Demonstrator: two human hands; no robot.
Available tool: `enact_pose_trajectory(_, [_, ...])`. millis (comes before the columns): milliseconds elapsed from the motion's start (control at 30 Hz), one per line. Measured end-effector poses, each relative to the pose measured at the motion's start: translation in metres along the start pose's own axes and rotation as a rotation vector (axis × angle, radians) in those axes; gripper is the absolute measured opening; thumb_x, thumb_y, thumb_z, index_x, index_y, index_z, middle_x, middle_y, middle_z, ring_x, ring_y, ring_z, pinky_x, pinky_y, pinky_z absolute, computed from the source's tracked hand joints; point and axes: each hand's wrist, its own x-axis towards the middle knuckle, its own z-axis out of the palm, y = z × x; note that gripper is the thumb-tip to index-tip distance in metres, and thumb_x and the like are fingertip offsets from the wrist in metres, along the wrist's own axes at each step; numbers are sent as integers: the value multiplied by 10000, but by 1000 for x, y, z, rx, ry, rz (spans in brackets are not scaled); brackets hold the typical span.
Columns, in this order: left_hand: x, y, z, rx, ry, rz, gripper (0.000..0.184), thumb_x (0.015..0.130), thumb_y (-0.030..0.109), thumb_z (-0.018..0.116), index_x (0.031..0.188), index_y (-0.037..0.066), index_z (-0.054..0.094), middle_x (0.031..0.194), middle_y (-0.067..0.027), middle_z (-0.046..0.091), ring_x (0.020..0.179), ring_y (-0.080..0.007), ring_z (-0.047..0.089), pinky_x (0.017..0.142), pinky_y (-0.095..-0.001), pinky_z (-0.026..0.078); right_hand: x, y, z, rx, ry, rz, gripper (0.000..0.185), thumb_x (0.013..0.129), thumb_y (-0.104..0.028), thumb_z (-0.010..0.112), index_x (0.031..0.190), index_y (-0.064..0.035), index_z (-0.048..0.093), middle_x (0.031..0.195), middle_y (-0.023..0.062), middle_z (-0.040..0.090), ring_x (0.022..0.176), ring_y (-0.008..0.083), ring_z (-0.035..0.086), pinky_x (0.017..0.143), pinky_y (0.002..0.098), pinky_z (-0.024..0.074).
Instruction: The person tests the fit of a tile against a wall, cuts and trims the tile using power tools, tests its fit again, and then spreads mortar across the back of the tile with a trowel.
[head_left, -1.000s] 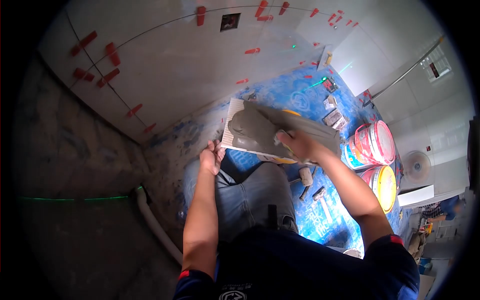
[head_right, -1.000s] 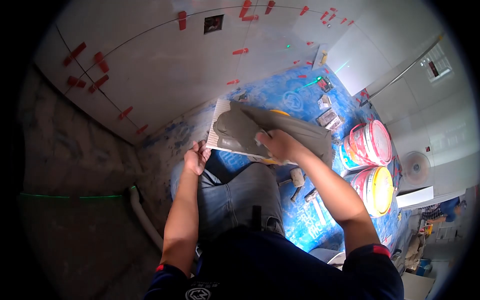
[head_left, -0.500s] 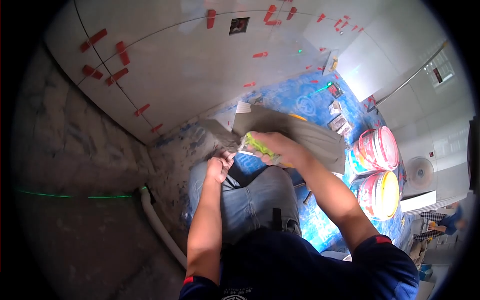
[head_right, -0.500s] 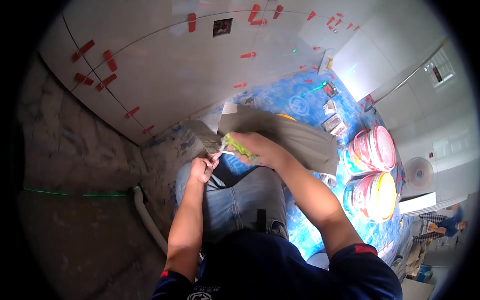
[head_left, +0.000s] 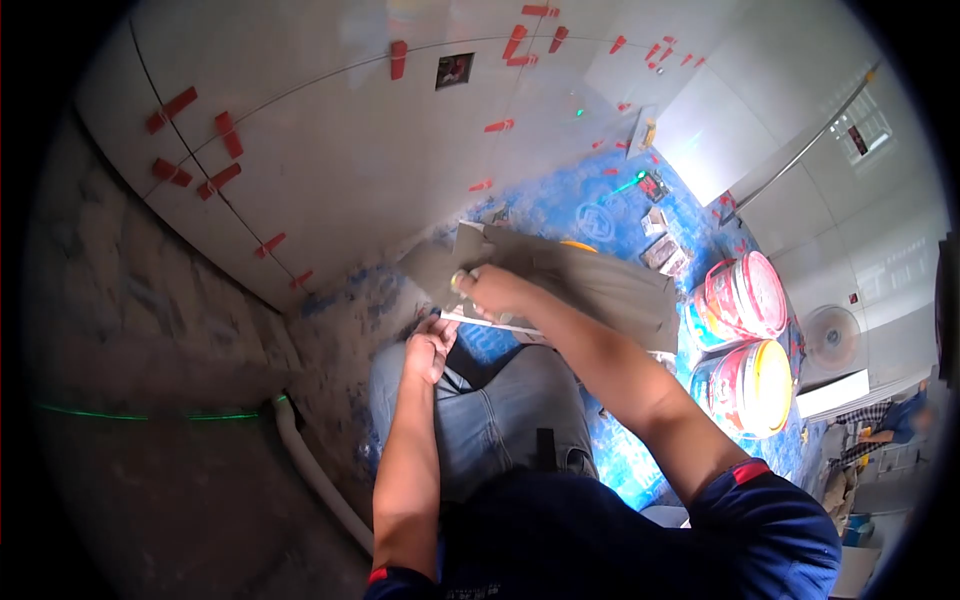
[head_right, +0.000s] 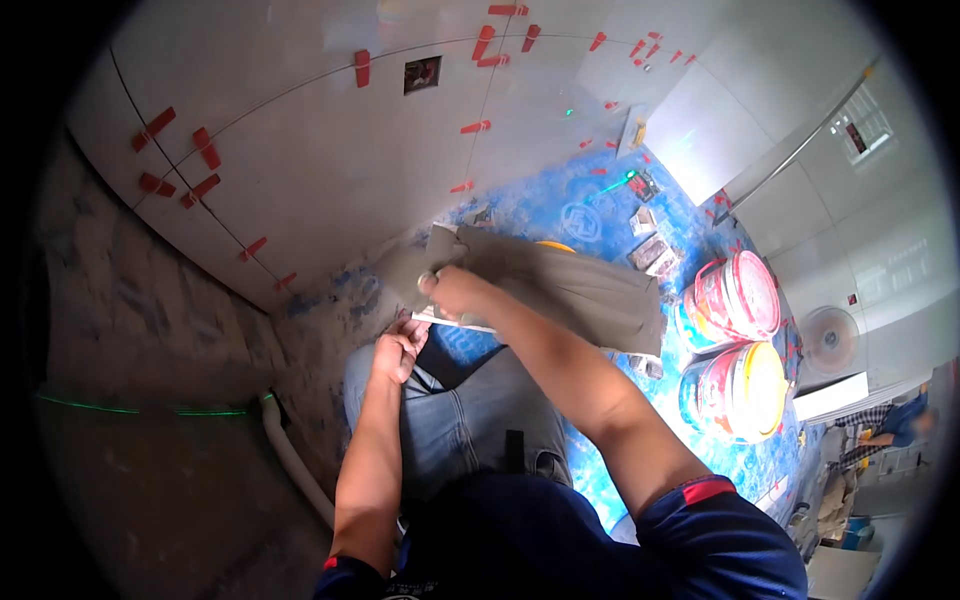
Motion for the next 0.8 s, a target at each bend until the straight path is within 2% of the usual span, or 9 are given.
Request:
enact_pose_trajectory(67, [4, -1, -7, -24, -33, -26, 796, 558, -174, 379, 1347, -87, 315, 1202, -228, 547, 1120, -353, 572, 870, -345, 479, -11, 1, 3, 228, -126, 4, 440, 957, -384, 466, 801, 0, 611, 583, 105, 576, 454, 204, 530, 517, 352, 461])
enact_pose_trajectory(200, [14, -7, -19, -6, -67, -10, 816, 535, -170, 388, 1343, -86, 318, 1201, -223, 553, 1110, -346, 574, 873, -354, 475, -48, 15, -24, 430, -140, -49, 415, 955, -400, 474, 849, -26, 619, 633, 75, 586, 446, 173, 512, 463, 341, 442])
enact_pose_trajectory(267, [11, -7, -11, -18, -46, 6, 794, 547, -185, 375, 1333, -82, 323, 1208, -233, 550, 1107, -360, 577, 819, -332, 483, -69, 15, -46, 324, 111, -21, 393, 949, -415, 481, 911, -50, 622, 665, 50, 590, 449, 145, 509, 425, 322, 431])
enact_pose_trajectory(367, [3, -2, -1, -22, 0, 13, 773, 559, -201, 361, 1320, -74, 326, 1217, -250, 550, 1109, -376, 579, 749, -299, 488, -60, 42, -79, 96, 231, 126, 391, 942, -428, 484, 959, -61, 618, 641, 50, 578, 453, 146, 522, 423, 312, 443])
enact_pose_trajectory(600, [4, -4, -5, -20, -33, 26, 770, 558, -210, 365, 1316, -78, 323, 1206, -253, 558, 1118, -378, 575, 759, -304, 491, -24, 80, -110, -15, 360, 183, 428, 935, -423, 480, 895, -21, 618, 649, 91, 607, 500, 195, 591, 483, 352, 491])
enact_pose_trajectory(667, [2, -3, -2, -19, -27, 28, 794, 552, -211, 363, 1332, -77, 308, 1198, -253, 559, 1125, -385, 568, 758, -308, 492, -7, 95, -120, -262, 403, 205, 455, 929, -425, 487, 849, 1, 625, 654, 110, 625, 515, 215, 609, 535, 380, 505])
enact_pose_trajectory(700, [1, -3, -1, -19, -31, 31, 794, 552, -211, 363, 1332, -77, 308, 1198, -253, 559, 1125, -385, 568, 758, -308, 492, -2, 105, -120, -264, 407, 203, 455, 929, -425, 487, 849, 1, 625, 654, 110, 625, 515, 215, 609, 535, 380, 505])
enact_pose_trajectory(767, [-1, -1, 2, -31, -31, 40, 798, 556, -211, 362, 1341, -82, 295, 1193, -257, 557, 1125, -390, 565, 753, -308, 493, -2, 108, -116, -693, 732, -26, 483, 923, -432, 493, 820, 20, 628, 645, 125, 625, 511, 227, 605, 576, 383, 504])
enact_pose_trajectory(800, [-2, -1, 4, -34, -13, 47, 799, 558, -210, 361, 1345, -91, 285, 1195, -264, 554, 1122, -397, 563, 745, -304, 492, -4, 110, -120, -696, 735, -29, 483, 923, -432, 493, 820, 20, 628, 645, 125, 625, 511, 227, 605, 576, 383, 504])
